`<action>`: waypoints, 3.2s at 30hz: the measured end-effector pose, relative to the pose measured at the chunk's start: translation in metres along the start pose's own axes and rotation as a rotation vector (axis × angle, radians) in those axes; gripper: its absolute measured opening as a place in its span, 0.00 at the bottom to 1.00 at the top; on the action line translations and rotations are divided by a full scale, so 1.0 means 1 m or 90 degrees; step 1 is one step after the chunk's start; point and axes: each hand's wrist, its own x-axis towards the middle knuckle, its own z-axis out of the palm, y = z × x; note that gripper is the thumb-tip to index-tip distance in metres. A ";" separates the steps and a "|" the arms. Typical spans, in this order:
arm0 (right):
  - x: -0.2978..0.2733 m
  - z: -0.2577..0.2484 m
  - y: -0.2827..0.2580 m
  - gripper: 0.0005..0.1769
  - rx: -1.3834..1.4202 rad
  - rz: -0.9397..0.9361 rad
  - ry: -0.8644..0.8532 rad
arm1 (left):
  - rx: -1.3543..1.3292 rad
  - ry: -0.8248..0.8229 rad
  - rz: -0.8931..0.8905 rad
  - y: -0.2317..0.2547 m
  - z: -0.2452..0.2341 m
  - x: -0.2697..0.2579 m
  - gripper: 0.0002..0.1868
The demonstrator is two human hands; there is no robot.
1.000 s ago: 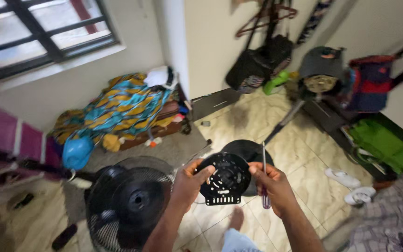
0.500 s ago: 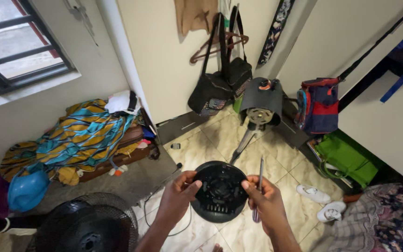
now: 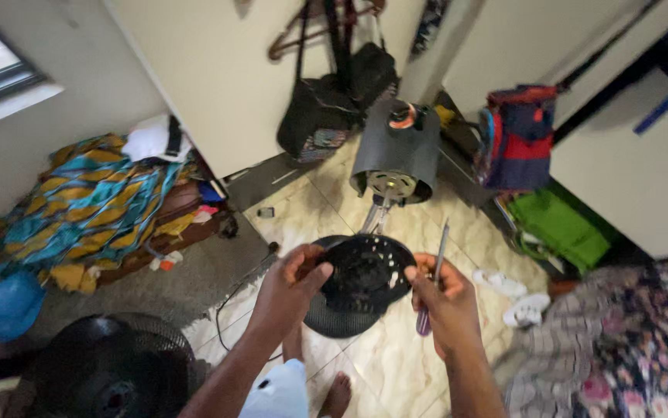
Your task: The person disassembles and reassembles a standing electric fan using a screwdriver. They remove the front grille, unscrew the motor housing, detach the rear assembly, and then reattach the components in reverse order.
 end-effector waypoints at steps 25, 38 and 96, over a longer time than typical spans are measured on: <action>0.042 0.024 -0.031 0.13 -0.004 0.011 0.145 | -0.097 -0.351 -0.004 0.028 0.001 0.132 0.11; 0.056 0.014 -0.041 0.10 -0.082 0.051 0.049 | -0.120 -0.292 -0.010 0.026 0.002 0.114 0.18; 0.093 0.018 -0.007 0.09 0.123 0.075 0.085 | 0.275 -0.236 0.251 0.108 0.027 0.122 0.14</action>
